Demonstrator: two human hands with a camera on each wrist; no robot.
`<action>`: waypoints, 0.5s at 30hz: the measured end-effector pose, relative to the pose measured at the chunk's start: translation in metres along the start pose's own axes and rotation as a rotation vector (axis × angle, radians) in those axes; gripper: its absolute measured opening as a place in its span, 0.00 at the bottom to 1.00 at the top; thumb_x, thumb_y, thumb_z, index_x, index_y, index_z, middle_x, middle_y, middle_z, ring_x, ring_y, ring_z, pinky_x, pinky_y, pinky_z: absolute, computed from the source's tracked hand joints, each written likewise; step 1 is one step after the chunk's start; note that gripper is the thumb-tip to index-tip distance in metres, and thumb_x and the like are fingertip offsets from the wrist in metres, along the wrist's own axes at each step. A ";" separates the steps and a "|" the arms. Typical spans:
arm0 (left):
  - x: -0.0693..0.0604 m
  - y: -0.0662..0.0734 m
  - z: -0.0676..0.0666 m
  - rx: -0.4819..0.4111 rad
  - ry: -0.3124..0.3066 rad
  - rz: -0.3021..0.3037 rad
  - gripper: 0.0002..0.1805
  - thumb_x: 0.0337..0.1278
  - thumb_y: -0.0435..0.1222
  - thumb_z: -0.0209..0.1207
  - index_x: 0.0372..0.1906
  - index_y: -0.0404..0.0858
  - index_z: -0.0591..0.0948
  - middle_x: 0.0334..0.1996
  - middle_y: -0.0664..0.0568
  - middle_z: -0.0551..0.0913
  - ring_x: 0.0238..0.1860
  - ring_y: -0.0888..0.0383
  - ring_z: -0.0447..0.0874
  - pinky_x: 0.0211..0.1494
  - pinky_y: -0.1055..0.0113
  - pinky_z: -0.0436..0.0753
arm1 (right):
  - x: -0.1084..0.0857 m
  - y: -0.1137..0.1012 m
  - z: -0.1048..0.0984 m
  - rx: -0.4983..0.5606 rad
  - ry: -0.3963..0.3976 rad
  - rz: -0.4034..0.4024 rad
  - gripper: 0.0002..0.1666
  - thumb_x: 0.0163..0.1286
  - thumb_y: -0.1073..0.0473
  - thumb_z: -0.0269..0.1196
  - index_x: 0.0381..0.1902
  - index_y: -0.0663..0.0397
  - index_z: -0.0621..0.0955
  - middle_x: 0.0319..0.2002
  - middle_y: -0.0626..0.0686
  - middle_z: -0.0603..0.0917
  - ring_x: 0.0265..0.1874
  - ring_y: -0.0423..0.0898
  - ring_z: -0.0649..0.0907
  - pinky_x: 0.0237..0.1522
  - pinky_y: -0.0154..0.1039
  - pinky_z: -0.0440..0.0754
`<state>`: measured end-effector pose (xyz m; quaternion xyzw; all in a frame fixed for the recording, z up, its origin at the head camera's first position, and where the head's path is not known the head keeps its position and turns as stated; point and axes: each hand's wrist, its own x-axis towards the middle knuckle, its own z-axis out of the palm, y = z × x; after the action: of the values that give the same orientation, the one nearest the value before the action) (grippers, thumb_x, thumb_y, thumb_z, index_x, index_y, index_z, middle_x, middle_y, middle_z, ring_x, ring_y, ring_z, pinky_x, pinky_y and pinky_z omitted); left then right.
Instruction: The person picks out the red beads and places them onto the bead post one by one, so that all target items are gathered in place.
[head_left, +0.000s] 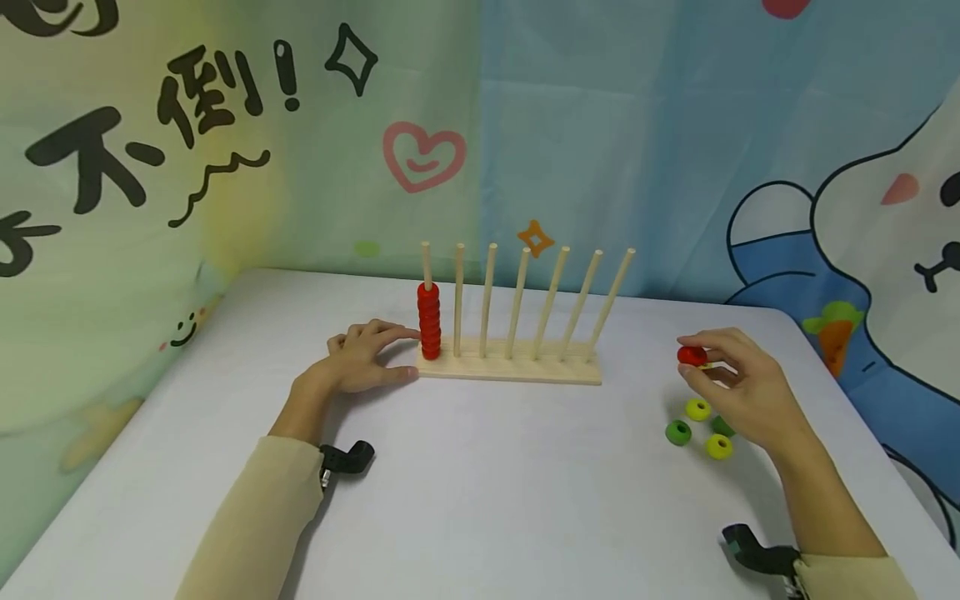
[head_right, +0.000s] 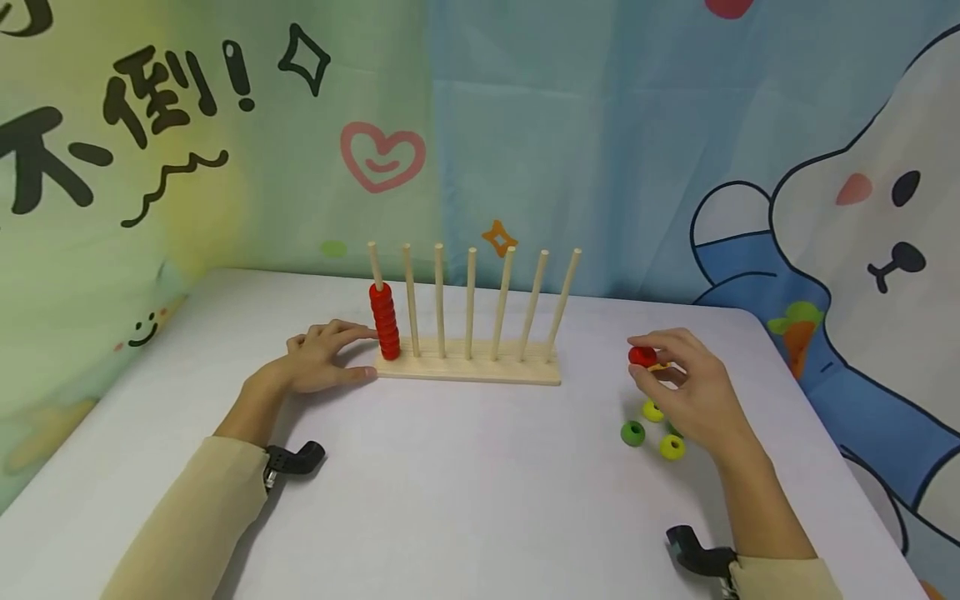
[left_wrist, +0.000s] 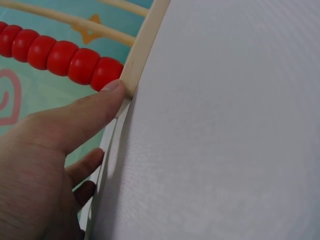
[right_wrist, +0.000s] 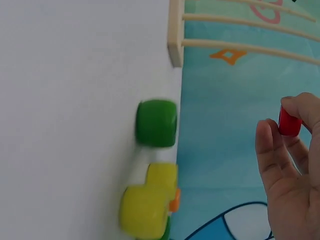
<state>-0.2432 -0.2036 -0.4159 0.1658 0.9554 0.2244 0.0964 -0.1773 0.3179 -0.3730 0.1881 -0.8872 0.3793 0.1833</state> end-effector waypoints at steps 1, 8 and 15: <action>0.001 0.001 0.000 -0.001 -0.001 0.004 0.38 0.60 0.66 0.59 0.74 0.63 0.70 0.75 0.47 0.63 0.72 0.34 0.58 0.63 0.31 0.54 | 0.001 -0.002 0.001 0.004 0.002 -0.006 0.26 0.62 0.76 0.70 0.58 0.58 0.83 0.51 0.49 0.79 0.46 0.31 0.77 0.46 0.15 0.75; 0.001 0.003 0.000 0.008 -0.003 -0.014 0.37 0.60 0.65 0.60 0.74 0.63 0.70 0.75 0.47 0.63 0.72 0.35 0.58 0.64 0.31 0.54 | 0.014 -0.016 0.009 0.109 -0.024 -0.053 0.25 0.62 0.78 0.69 0.57 0.60 0.83 0.52 0.51 0.80 0.45 0.35 0.82 0.45 0.21 0.80; 0.002 0.004 0.000 0.010 -0.003 -0.005 0.37 0.60 0.65 0.59 0.74 0.63 0.70 0.75 0.46 0.64 0.72 0.35 0.58 0.64 0.31 0.54 | 0.018 -0.023 0.015 0.167 -0.046 -0.096 0.26 0.61 0.80 0.68 0.57 0.62 0.82 0.51 0.55 0.80 0.43 0.36 0.83 0.45 0.23 0.82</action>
<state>-0.2439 -0.1997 -0.4149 0.1644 0.9568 0.2192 0.0977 -0.1852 0.2888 -0.3605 0.2536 -0.8464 0.4384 0.1647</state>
